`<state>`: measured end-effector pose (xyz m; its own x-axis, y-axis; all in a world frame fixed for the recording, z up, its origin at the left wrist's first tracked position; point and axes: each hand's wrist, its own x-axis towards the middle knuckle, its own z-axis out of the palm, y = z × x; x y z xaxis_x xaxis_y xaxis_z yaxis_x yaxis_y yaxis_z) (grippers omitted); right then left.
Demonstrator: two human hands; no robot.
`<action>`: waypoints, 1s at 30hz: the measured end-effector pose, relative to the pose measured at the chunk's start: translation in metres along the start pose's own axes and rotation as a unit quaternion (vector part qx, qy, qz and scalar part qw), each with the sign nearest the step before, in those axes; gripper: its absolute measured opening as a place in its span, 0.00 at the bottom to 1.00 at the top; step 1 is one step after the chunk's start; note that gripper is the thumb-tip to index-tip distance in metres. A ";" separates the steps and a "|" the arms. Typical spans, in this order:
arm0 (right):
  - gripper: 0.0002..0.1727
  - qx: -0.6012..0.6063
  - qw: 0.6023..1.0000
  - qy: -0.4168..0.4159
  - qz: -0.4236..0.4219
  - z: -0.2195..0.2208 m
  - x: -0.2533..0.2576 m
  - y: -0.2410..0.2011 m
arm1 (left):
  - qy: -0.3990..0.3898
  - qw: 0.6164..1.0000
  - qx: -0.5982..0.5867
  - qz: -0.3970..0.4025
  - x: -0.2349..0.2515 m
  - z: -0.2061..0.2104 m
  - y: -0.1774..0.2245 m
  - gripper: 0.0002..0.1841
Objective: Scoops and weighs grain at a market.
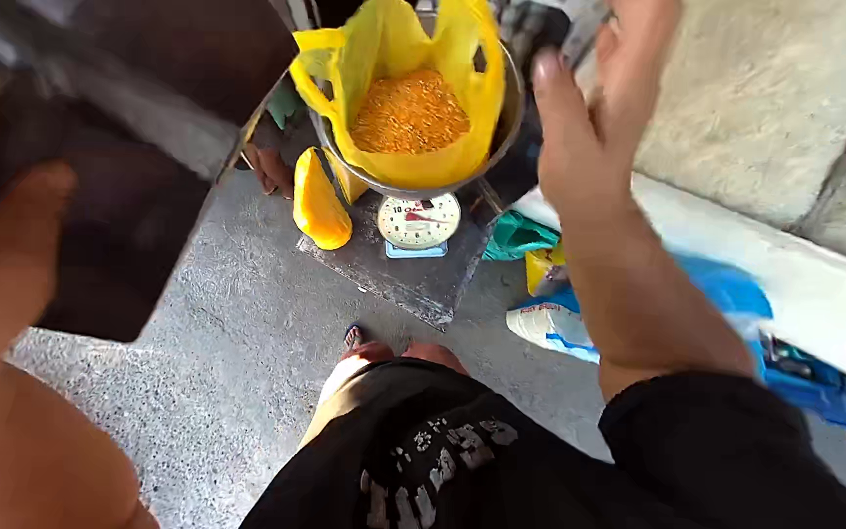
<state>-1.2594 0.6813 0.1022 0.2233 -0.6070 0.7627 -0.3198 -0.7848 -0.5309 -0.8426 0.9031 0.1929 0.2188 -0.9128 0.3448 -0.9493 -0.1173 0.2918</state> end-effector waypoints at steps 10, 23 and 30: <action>0.20 0.135 0.980 -0.095 -0.111 0.260 -0.187 -0.064 | 0.056 0.747 -0.260 -0.610 -0.178 0.119 -0.208 0.17; 0.22 0.336 0.927 -0.115 0.121 0.610 -0.073 -0.176 | -0.061 0.732 -0.379 -0.563 -0.077 0.091 -0.481 0.07; 0.28 0.233 0.925 -0.133 0.270 0.710 -0.004 -0.100 | -0.051 0.754 -0.392 -0.525 0.077 0.138 -0.583 0.17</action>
<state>-0.5750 0.6729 -0.1099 0.3850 -0.8873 0.2541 -0.0335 -0.2885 -0.9569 -0.3032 0.8478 -0.0737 0.7002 -0.5078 -0.5018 0.1685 -0.5655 0.8073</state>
